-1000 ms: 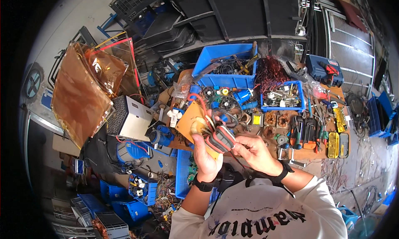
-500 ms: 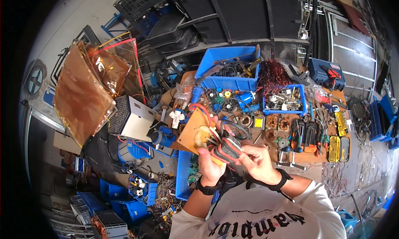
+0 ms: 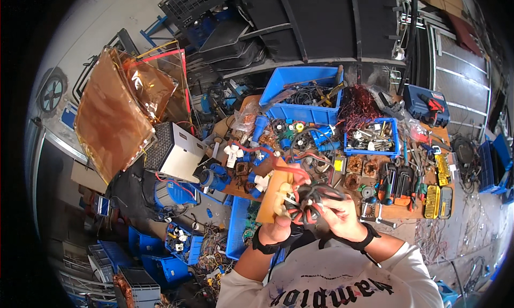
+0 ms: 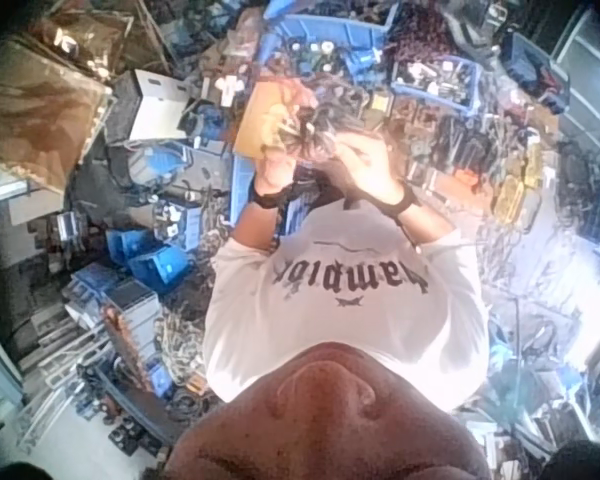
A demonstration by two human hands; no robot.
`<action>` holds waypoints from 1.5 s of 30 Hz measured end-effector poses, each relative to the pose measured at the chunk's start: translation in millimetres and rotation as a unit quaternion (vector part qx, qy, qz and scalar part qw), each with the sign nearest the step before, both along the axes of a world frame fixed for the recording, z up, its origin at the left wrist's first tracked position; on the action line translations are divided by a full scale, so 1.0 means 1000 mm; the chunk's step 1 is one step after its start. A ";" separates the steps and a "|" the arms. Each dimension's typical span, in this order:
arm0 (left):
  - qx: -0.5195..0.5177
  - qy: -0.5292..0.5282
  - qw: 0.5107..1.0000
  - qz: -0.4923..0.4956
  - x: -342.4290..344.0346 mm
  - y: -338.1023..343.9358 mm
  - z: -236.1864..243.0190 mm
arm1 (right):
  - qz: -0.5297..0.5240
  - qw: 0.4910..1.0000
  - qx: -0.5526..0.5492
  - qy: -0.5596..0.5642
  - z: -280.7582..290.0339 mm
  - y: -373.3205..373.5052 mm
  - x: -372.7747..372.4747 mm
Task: The person holds a yellow circuit board with attached red and black wires in a cluttered workshop. They repeatedly inspect the connections, twist the wires, and adjust the components on the board using their hands. The person manipulates the board and wires throughout the clip without using external tools.
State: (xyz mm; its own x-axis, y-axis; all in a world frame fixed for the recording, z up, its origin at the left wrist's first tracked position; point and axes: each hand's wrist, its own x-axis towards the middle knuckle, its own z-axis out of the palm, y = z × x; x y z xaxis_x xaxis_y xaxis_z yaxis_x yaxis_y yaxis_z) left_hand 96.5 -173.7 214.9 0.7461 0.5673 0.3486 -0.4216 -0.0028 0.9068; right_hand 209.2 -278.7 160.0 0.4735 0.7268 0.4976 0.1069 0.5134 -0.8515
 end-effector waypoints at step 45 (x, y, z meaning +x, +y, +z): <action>-0.095 0.060 0.992 -0.066 0.002 -0.017 0.011 | 0.089 0.996 0.008 -0.017 0.002 -0.009 0.012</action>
State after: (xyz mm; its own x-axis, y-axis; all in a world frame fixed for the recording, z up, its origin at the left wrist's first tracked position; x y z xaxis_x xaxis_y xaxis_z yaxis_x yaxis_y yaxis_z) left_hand 98.0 -191.1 226.2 0.8478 0.5086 0.1499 -0.2967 0.2207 0.9291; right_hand 221.0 -287.5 161.8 0.3200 0.7900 0.5229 0.0414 0.5398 -0.8408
